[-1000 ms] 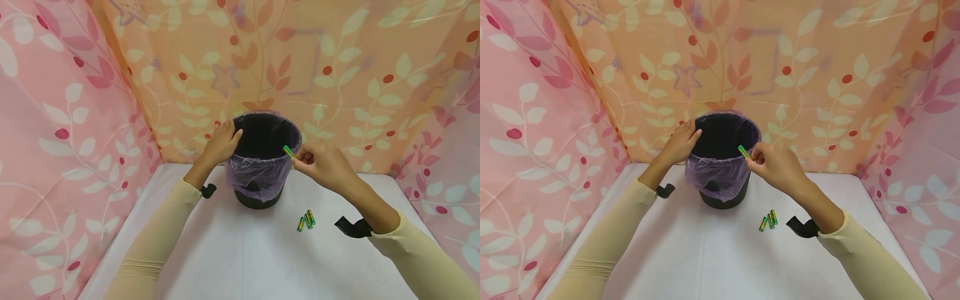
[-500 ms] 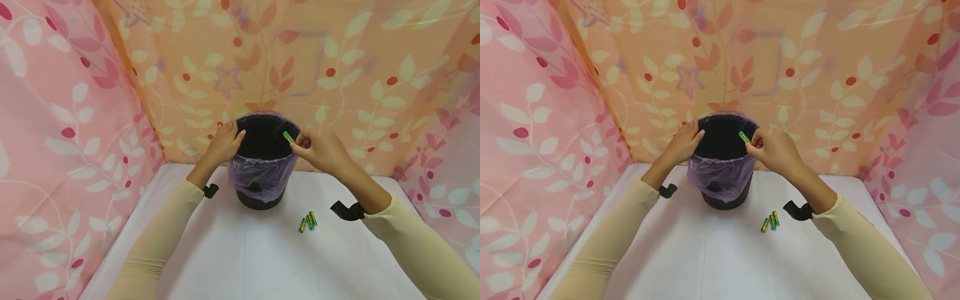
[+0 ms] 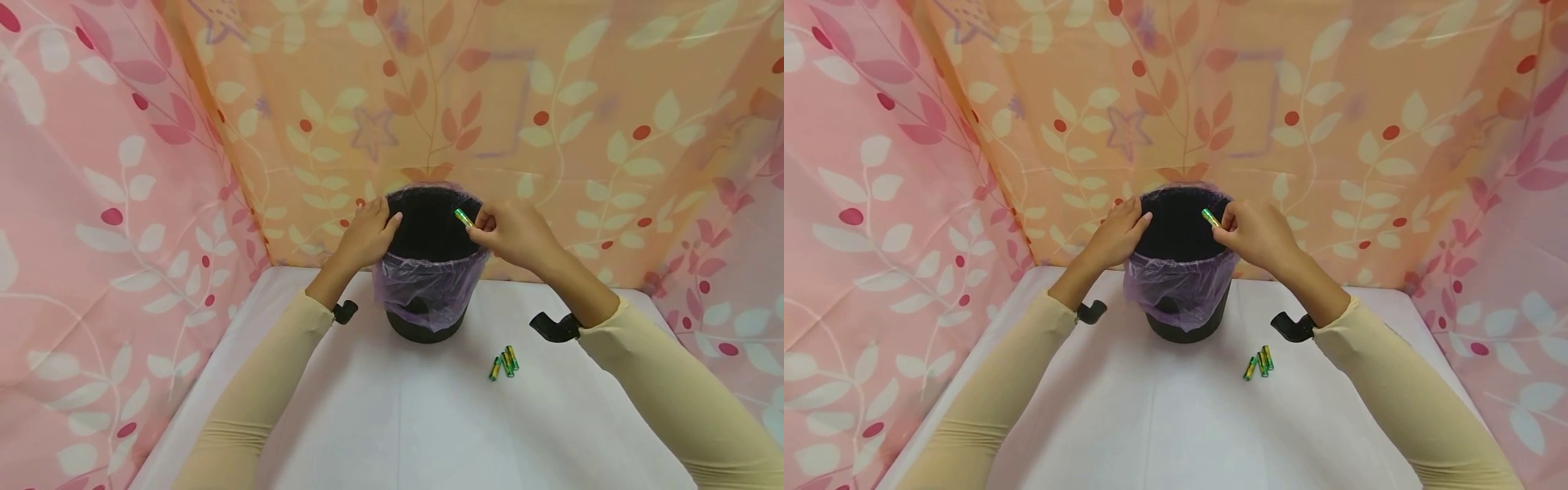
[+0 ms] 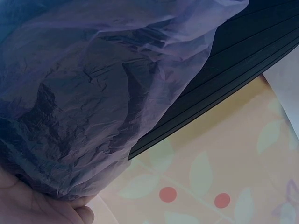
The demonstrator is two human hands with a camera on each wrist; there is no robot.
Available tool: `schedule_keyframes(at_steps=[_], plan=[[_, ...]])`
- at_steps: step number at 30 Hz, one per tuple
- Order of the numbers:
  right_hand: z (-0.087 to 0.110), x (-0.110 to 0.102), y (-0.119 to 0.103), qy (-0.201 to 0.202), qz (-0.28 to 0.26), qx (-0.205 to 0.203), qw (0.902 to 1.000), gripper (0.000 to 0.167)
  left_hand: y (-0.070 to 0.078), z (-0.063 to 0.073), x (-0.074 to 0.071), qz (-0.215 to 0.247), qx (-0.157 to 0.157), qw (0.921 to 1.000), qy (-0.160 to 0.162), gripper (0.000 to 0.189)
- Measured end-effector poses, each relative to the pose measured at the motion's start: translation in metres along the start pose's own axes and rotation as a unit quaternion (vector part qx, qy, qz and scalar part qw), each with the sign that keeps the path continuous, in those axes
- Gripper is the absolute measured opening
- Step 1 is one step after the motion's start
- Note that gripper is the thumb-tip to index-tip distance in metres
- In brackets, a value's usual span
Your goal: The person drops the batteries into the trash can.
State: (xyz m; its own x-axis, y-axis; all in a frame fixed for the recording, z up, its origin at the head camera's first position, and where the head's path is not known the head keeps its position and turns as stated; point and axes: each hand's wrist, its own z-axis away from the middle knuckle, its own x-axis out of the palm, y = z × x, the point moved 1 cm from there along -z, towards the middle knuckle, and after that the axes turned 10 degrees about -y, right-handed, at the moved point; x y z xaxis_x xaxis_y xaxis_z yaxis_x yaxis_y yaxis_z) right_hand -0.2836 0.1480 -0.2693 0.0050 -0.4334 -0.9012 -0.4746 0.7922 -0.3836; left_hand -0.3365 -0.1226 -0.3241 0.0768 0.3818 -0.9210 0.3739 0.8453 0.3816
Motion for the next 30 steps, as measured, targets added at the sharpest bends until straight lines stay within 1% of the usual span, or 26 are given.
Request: schedule_keyframes(at_steps=[10, 18, 25, 30], plan=[[-0.013, 0.004, 0.002, -0.004, 0.003, 0.018, 0.9998, 0.02, -0.002, 0.0, 0.0, 0.003, 0.0, 1.0, 0.001, 0.072], [-0.024, 0.013, 0.007, 0.011, 0.036, 0.02, 0.9991, 0.027, -0.003, 0.0, 0.001, 0.004, -0.002, 1.0, 0.0, 0.072], [-0.021, 0.017, 0.01, 0.032, 0.051, 0.009, 0.9982, 0.023, -0.001, 0.0, 0.0, 0.007, 0.002, 1.0, 0.001, 0.072], [-0.014, 0.016, 0.009, 0.033, 0.04, 0.006, 0.9986, 0.02, -0.001, -0.001, 0.0, 0.004, 0.0, 1.0, -0.002, 0.072]])
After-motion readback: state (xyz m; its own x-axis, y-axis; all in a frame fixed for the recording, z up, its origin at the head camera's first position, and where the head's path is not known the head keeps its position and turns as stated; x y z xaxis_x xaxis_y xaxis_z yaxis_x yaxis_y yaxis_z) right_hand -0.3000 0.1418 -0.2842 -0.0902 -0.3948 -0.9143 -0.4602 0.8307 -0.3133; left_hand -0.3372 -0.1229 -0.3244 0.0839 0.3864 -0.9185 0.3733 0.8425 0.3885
